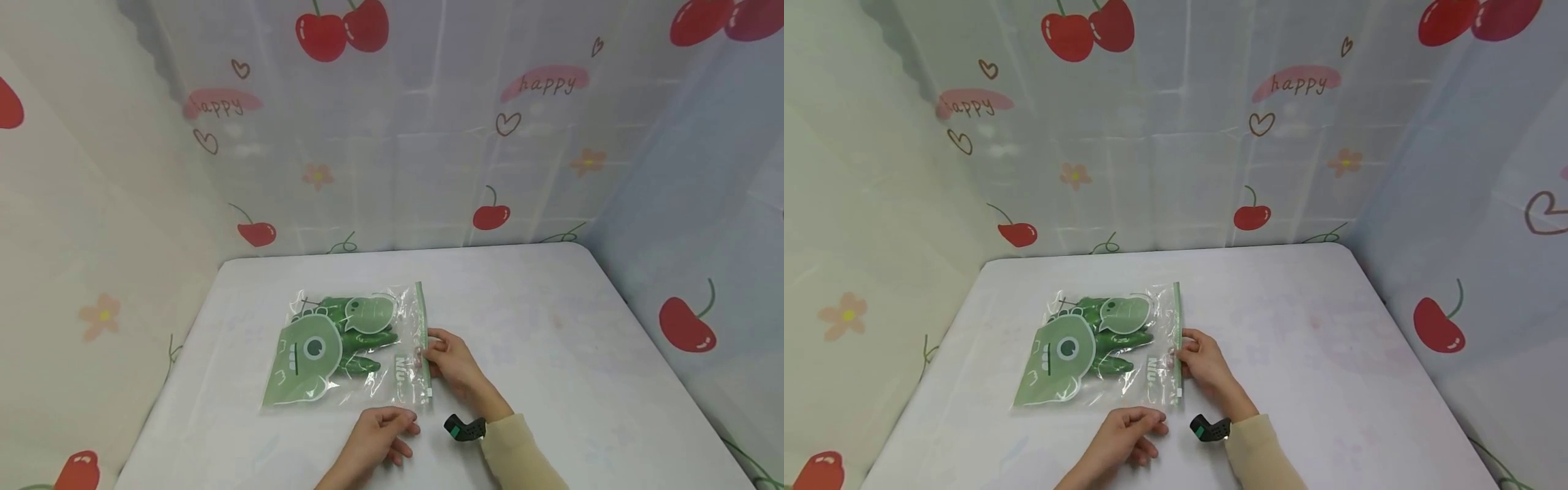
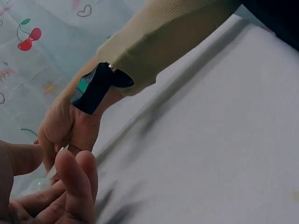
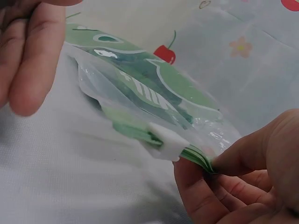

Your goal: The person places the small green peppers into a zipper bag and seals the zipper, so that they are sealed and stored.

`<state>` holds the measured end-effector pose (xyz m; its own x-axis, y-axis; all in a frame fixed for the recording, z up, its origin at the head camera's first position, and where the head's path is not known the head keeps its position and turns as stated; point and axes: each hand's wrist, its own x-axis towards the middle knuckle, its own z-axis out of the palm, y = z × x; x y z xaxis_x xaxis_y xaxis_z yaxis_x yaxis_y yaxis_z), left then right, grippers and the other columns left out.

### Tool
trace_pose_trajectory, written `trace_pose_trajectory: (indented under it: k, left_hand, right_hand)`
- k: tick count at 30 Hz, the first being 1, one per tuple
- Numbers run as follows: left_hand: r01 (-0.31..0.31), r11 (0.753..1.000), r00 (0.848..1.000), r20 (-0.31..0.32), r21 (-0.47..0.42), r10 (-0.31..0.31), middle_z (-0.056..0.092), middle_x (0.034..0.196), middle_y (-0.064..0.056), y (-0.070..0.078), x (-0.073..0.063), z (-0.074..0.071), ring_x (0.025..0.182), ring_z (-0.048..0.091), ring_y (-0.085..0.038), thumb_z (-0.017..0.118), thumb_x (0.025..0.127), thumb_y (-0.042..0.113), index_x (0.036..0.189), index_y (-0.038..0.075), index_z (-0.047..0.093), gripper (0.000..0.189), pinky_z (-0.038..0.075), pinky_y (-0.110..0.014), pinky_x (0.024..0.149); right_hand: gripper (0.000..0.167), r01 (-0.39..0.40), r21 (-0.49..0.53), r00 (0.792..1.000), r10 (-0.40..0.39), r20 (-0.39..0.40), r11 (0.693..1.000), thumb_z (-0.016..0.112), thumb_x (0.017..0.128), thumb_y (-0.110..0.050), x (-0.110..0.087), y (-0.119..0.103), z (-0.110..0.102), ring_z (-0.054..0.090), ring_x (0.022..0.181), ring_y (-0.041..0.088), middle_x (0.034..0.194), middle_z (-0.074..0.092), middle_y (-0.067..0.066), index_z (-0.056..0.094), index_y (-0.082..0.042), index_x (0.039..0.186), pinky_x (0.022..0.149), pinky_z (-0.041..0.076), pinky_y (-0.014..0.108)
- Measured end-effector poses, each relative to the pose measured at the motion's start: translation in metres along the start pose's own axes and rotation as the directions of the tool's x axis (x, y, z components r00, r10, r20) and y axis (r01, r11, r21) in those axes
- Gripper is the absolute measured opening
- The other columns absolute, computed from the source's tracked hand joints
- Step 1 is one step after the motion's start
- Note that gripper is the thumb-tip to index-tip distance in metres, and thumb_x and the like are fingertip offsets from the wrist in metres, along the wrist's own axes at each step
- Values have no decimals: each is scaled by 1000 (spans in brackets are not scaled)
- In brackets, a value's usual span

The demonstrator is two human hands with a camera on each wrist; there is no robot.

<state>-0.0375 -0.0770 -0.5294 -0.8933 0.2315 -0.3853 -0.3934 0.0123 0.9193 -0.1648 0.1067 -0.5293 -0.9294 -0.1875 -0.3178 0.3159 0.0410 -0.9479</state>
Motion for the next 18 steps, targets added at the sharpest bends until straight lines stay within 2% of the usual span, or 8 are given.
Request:
trace_pose_trajectory:
  k: [4, 7, 10, 13, 18]
  left_hand:
    - [52, 988, 998, 46, -144, -46, 76, 106, -9, -2, 1, 6, 67, 71, -12, 63, 104, 31, 129, -4, 65, 44, 56, -23, 58]
    - [84, 964, 994, 82, -252, -65, 74, 112, -8, -3, 3, 11, 75, 73, -14, 60, 105, 34, 137, -4, 59, 50, 58, -25, 65]
    - [98, 936, 992, 103, -339, -67, 73, 116, -7, -4, 7, 17, 83, 74, -16, 60, 105, 35, 138, -4, 57, 51, 60, -31, 75]
    - [81, 926, 995, 80, -369, -55, 74, 114, -6, -5, 10, 22, 87, 74, -16, 60, 105, 35, 133, -4, 60, 48, 61, -35, 80]
    - [21, 935, 1000, 23, -354, -14, 74, 111, -5, -6, 15, 28, 89, 74, -15, 62, 104, 32, 126, -4, 63, 43, 62, -35, 81]
  right_hand:
    - [49, 5, 3, 1000, -5, -12, 1000, 60, 97, 1, 0, -2, -1, 72, 78, 17, 102, 75, 12, 53, -2, 145, 68, 60, 33]
    - [48, 9, 6, 1000, -9, -15, 1000, 60, 97, 0, -1, -3, -1, 71, 78, 16, 101, 75, 12, 54, -3, 145, 68, 60, 32]
    - [48, 16, 11, 1000, -16, -14, 1000, 60, 98, -1, -3, -4, -1, 72, 78, 16, 101, 75, 12, 53, -2, 145, 67, 59, 31]
    - [48, 12, 19, 1000, -12, -11, 1000, 60, 98, -1, -5, -6, 0, 72, 76, 16, 100, 75, 12, 52, 0, 145, 66, 59, 31]
    - [48, 21, 14, 1000, -21, -2, 1000, 60, 98, -3, -7, -6, 0, 73, 76, 17, 103, 76, 13, 51, 0, 146, 67, 59, 30]
